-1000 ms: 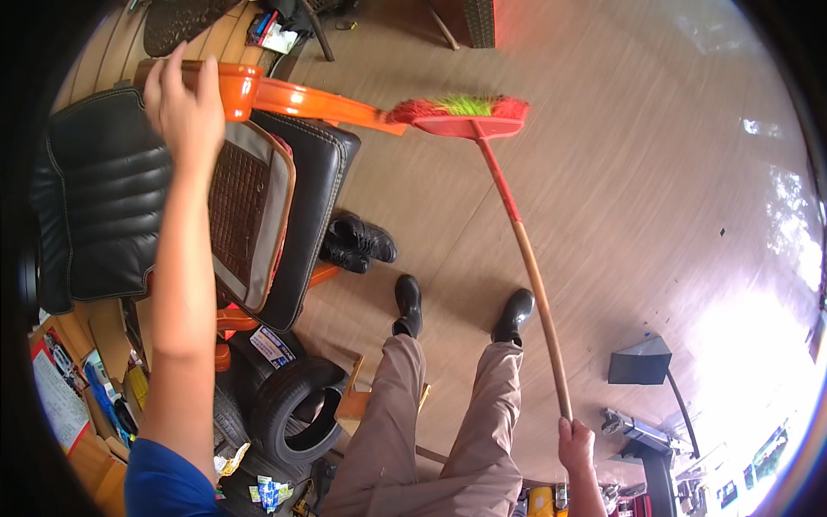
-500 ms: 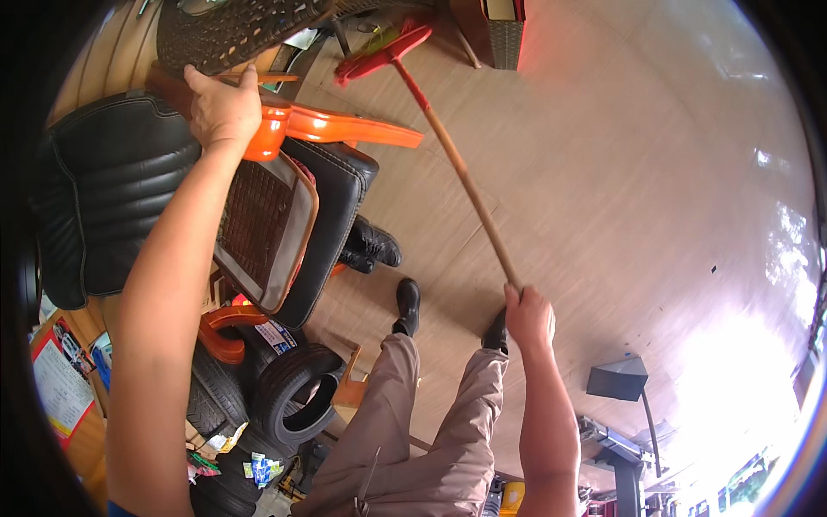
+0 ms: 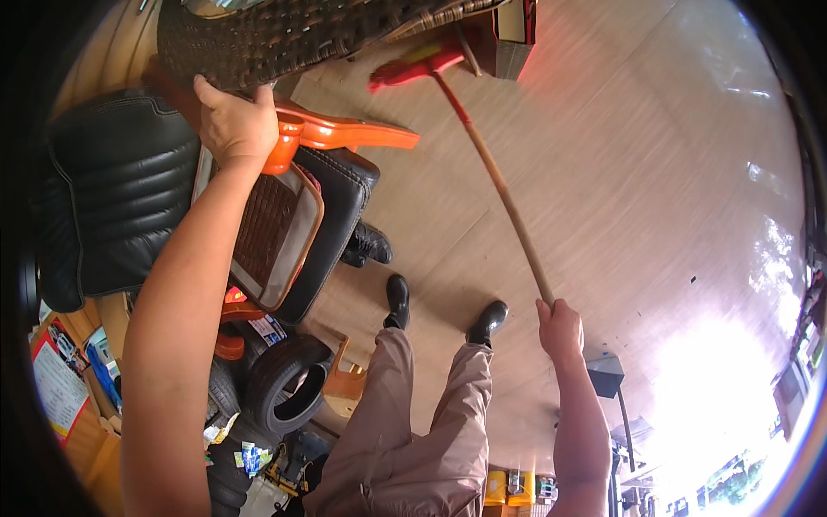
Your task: The person sweeps the floor of a workshop using a red broom and a dustpan. They move around equipment, tires, and a chair, sweeping debris into the dustpan and continuing across the room.
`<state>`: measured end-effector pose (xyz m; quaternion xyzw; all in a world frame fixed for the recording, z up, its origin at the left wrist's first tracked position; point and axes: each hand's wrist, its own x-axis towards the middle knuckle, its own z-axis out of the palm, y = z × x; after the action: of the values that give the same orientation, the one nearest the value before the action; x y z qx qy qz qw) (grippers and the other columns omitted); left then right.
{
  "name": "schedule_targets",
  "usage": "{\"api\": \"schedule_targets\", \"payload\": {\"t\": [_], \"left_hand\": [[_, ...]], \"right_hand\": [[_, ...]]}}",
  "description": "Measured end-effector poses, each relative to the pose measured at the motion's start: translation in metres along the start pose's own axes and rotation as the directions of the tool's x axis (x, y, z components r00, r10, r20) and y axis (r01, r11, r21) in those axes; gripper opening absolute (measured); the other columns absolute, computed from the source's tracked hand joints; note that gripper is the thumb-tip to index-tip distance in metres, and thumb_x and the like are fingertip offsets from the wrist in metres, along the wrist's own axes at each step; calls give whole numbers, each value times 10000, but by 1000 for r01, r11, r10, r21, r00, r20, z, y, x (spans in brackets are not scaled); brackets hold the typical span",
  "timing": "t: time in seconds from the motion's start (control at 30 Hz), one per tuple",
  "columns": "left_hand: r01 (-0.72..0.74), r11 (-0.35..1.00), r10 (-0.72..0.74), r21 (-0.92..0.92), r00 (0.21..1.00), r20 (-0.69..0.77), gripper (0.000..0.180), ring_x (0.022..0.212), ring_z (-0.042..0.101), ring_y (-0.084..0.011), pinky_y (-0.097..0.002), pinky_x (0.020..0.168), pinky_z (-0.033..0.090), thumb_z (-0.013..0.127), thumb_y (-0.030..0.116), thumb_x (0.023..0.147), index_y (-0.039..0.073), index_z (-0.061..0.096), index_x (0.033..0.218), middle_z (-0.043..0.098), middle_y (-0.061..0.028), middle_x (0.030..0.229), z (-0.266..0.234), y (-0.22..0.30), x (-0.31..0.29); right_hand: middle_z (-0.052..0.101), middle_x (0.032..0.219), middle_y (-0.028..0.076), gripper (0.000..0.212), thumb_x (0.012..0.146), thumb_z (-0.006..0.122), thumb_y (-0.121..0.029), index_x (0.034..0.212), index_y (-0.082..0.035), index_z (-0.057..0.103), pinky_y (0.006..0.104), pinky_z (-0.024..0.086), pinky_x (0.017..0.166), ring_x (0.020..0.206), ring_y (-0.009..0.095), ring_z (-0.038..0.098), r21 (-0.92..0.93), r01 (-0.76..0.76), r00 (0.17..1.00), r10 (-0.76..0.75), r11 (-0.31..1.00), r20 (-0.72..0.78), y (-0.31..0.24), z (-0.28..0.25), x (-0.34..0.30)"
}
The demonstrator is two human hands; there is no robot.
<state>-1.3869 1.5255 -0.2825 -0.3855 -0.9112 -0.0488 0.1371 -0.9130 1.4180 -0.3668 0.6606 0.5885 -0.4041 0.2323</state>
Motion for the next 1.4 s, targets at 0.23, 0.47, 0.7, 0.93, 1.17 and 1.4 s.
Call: {"api": "schedule_targets", "payload": {"t": [0.23,0.47,0.7,0.93,1.17,1.4], "left_hand": [[-38,999,38,-11,999,-4,867,1052,536,-384,-447,938,393,648,381,752,-89,191,1320,529,-264,1128,8,-3,3],[-5,1000,4,22,999,49,890,1085,532,-396,-434,957,394,604,432,781,-92,145,1335,521,-292,1166,3,-10,1],[42,997,-48,68,994,96,911,1098,529,-399,-434,961,394,587,463,789,-70,110,1353,527,-293,1170,3,9,3],[105,993,-112,57,983,145,923,1124,516,-398,-437,978,381,569,488,781,-52,100,1366,507,-284,1212,-1,7,2],[103,993,-112,64,984,140,935,1113,521,-399,-440,975,380,570,503,773,-58,110,1364,508,-283,1208,-2,1,2],[68,995,-73,68,994,87,937,1129,515,-395,-432,985,369,559,528,772,-55,125,1363,510,-287,1211,5,6,7]], "right_hand": [[571,676,250,428,884,553,-361,744,44,555,440,449,608,644,392,569,233,181,952,-230,955,202,-52,3,-10],[466,552,11,402,937,464,-405,850,-22,551,273,376,387,426,109,436,621,-403,636,-282,672,719,-66,-27,-8],[521,601,34,400,950,415,-393,1081,-48,568,281,425,433,464,125,496,737,43,718,-534,675,447,-210,11,79],[400,495,-1,416,950,406,-264,1334,-107,446,255,343,401,376,99,372,610,89,812,-412,787,413,-141,-8,29],[498,640,86,425,934,439,-196,1335,-54,419,289,440,584,586,145,508,372,73,889,-230,925,396,-34,-53,-88],[439,610,8,429,942,464,-237,1350,-110,424,267,406,482,533,87,441,525,188,881,-379,830,283,-116,-15,6]]}}
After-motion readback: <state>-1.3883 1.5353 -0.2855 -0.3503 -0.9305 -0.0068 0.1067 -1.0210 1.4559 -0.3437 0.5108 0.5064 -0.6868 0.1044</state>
